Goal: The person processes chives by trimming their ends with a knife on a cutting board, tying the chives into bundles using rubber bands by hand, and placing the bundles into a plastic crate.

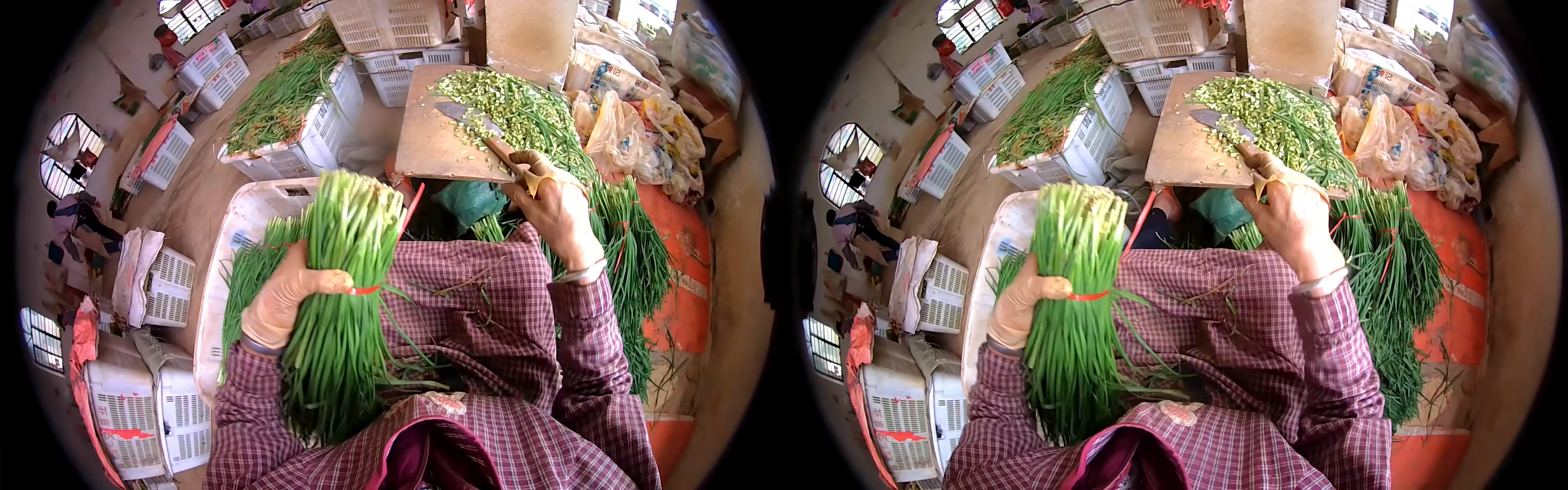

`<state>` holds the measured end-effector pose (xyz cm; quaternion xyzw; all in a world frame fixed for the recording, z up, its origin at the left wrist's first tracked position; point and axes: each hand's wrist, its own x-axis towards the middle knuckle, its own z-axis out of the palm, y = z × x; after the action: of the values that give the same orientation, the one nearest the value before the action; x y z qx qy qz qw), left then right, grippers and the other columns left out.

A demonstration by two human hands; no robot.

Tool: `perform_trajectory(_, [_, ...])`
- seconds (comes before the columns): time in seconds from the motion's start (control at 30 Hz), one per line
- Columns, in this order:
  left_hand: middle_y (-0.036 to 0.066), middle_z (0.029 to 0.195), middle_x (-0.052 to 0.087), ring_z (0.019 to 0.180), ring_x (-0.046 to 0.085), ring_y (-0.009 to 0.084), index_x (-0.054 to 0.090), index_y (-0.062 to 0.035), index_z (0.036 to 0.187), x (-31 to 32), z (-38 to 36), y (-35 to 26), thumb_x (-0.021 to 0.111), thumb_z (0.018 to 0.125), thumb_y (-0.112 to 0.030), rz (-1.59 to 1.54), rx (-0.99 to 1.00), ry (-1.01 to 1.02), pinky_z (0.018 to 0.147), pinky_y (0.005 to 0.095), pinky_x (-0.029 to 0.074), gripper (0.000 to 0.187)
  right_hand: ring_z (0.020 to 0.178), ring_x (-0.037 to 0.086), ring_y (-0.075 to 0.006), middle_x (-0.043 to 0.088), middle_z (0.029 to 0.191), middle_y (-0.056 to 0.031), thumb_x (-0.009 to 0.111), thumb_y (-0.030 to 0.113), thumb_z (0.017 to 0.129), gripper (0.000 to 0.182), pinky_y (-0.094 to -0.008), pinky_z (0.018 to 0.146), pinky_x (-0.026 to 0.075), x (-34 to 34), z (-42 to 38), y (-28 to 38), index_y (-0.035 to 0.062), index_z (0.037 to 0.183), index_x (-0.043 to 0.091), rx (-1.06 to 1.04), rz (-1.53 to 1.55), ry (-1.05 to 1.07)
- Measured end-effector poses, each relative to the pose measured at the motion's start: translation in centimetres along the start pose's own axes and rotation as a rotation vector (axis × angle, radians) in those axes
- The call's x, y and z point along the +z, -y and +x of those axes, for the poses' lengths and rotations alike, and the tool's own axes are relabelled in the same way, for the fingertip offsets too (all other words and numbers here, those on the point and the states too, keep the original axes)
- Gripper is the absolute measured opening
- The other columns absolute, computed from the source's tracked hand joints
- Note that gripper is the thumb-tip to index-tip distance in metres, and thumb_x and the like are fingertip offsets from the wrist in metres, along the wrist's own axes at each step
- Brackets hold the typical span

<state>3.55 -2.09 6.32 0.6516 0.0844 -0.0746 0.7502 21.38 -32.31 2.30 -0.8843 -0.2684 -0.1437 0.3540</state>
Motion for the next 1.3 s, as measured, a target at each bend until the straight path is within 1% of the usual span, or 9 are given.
perform_trajectory(0.23, [0.018, 0.133, 0.060, 0.125, 0.058, 0.0308, 0.042, -0.0012, 0.146, 0.2, 11.4, -7.9, 0.089, 0.059, -0.026, 1.140, 0.528, -0.063, 0.109, 0.0362, 0.043, 0.102, 0.093, 0.068, -0.0374, 0.070, 0.096, -0.0199, 0.068, 0.031, 0.090, 0.031, -0.0473, 0.080, 0.054, 8.3, 7.7, -10.4, 0.0046, 0.106, 0.067, 0.041, -0.250, -0.079])
perform_trajectory(0.37, [0.020, 0.135, 0.056, 0.126, 0.056, 0.0359, 0.037, -0.0066, 0.150, 0.5, 19.7, -6.1, 0.089, 0.056, -0.032, 1.449, 0.665, -0.068, 0.107, 0.0417, 0.044, 0.111, 0.082, 0.070, -0.0370, 0.069, 0.087, -0.0221, 0.069, 0.026, 0.084, 0.026, -0.0467, 0.072, 0.057, 12.3, 9.7, -13.9, 0.0021, 0.092, 0.067, 0.049, -0.401, 0.000])
perform_trajectory(0.4, [0.019, 0.127, 0.058, 0.120, 0.057, 0.0375, 0.034, -0.0104, 0.151, 1.1, 21.1, -5.8, 0.088, 0.057, -0.034, 1.531, 0.505, -0.070, 0.103, 0.0435, 0.047, 0.111, 0.082, 0.070, -0.0378, 0.068, 0.086, -0.0226, 0.069, 0.026, 0.084, 0.026, -0.0467, 0.072, 0.056, 12.5, 9.9, -14.1, 0.0012, 0.092, 0.067, 0.045, -0.362, 0.003])
perform_trajectory(0.73, [0.024, 0.128, 0.055, 0.119, 0.057, 0.0408, 0.020, -0.0104, 0.159, 3.1, 30.1, 0.8, 0.091, 0.051, -0.041, 1.619, 0.217, -0.002, 0.103, 0.0457, 0.047, 0.133, 0.097, 0.070, -0.0351, 0.069, 0.112, -0.0185, 0.056, 0.029, 0.102, 0.039, -0.0395, 0.083, 0.055, 5.8, 5.5, -12.3, 0.0015, 0.130, 0.056, 0.205, 0.198, -0.047])
perform_trajectory(0.77, [0.024, 0.129, 0.055, 0.120, 0.057, 0.0416, 0.017, -0.0101, 0.160, 3.4, 30.1, 0.8, 0.092, 0.051, -0.042, 1.649, 0.213, 0.000, 0.104, 0.0461, 0.046, 0.136, 0.101, 0.069, -0.0336, 0.068, 0.115, -0.0172, 0.059, 0.032, 0.101, 0.044, -0.0372, 0.085, 0.055, 6.2, 4.6, -13.6, -0.0007, 0.130, 0.058, 0.064, 0.120, -0.079])
perform_trajectory(0.87, [0.025, 0.131, 0.054, 0.121, 0.056, 0.0422, 0.013, -0.0099, 0.161, 4.5, 30.3, 1.7, 0.092, 0.050, -0.044, 1.641, 0.272, -0.050, 0.106, 0.0462, 0.045, 0.140, 0.092, 0.070, -0.0280, 0.067, 0.117, -0.0167, 0.057, 0.037, 0.102, 0.046, -0.0365, 0.079, 0.053, 5.3, 3.2, -11.7, -0.0024, 0.126, 0.061, 0.285, 0.344, 0.028])
perform_trajectory(1.0, [0.025, 0.129, 0.056, 0.121, 0.057, 0.0403, 0.019, -0.0102, 0.160, 3.7, 30.6, 1.4, 0.093, 0.050, -0.040, 1.504, 0.263, -0.049, 0.106, 0.0437, 0.046, 0.135, 0.060, 0.054, -0.0100, 0.056, 0.087, -0.0036, 0.055, 0.036, 0.104, 0.047, -0.0260, 0.055, 0.046, 5.0, 2.8, -9.4, -0.0072, 0.087, 0.064, 0.387, 0.734, 0.021])
perform_trajectory(1.07, [0.025, 0.136, 0.054, 0.127, 0.055, 0.0383, 0.023, -0.0122, 0.159, 1.3, 30.4, 1.0, 0.094, 0.052, -0.032, 1.255, 0.508, 0.059, 0.109, 0.0409, 0.044, 0.130, 0.058, 0.055, -0.0087, 0.060, 0.086, -0.0018, 0.055, 0.035, 0.104, 0.044, -0.0238, 0.052, 0.046, 4.8, 2.6, -9.5, -0.0053, 0.088, 0.064, 0.437, 0.864, 0.091])
perform_trajectory(1.3, [0.013, 0.154, 0.045, 0.139, 0.044, 0.0206, 0.027, -0.0041, 0.157, -0.2, 28.6, 0.0, 0.095, 0.055, -0.015, 0.789, 0.420, 0.170, 0.116, 0.0319, 0.034, 0.124, 0.054, 0.056, -0.0076, 0.066, 0.080, -0.0025, 0.054, 0.039, 0.104, 0.040, -0.0236, 0.049, 0.046, 6.0, 3.5, -9.5, -0.0010, 0.101, 0.061, 0.486, 1.042, 0.276])
